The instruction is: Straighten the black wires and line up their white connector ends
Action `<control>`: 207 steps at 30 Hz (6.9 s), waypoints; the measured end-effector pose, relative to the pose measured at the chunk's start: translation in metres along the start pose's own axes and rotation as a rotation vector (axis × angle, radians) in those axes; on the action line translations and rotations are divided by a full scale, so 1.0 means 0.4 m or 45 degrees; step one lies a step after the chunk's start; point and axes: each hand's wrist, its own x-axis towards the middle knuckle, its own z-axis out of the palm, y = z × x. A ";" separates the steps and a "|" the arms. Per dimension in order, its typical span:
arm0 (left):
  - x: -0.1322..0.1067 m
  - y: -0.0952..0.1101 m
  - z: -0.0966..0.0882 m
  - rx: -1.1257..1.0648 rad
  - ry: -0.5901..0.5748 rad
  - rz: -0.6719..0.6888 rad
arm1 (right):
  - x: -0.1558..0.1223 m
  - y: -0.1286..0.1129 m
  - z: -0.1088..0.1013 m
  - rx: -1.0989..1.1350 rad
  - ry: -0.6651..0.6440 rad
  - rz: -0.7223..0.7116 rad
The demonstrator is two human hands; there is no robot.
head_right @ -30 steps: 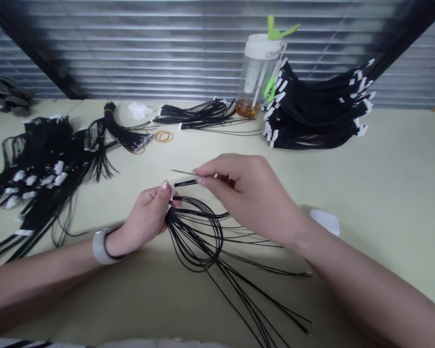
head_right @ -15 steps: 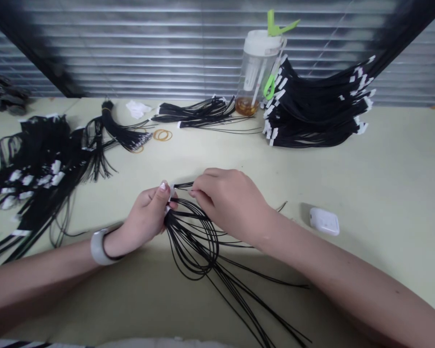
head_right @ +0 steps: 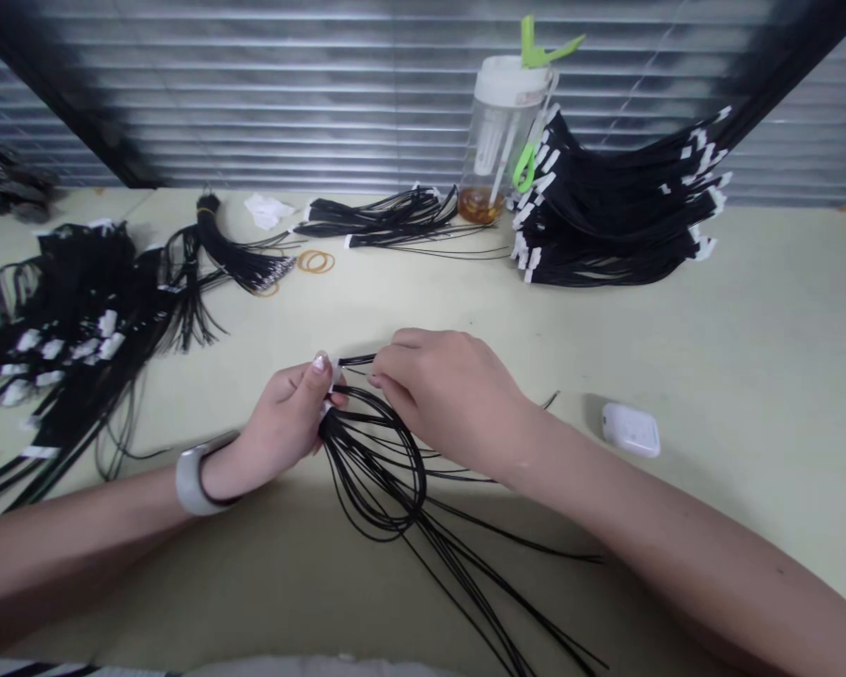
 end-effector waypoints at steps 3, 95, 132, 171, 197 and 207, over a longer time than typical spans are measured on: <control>0.001 0.003 0.001 0.022 -0.008 0.003 | 0.001 -0.001 0.000 0.016 -0.025 -0.012; -0.003 -0.001 0.012 0.045 0.113 -0.018 | -0.003 0.023 -0.086 0.838 0.375 0.363; -0.014 0.001 0.010 0.211 0.047 0.111 | 0.002 0.001 -0.049 0.242 -0.136 0.122; -0.001 0.000 0.011 0.101 0.086 -0.017 | 0.003 -0.007 -0.015 -0.387 0.029 0.098; 0.013 -0.025 -0.001 -0.059 0.124 -0.019 | -0.007 -0.035 -0.016 0.086 -0.431 0.178; 0.011 -0.021 0.002 -0.060 0.137 -0.039 | -0.013 -0.018 -0.022 0.065 -0.355 0.100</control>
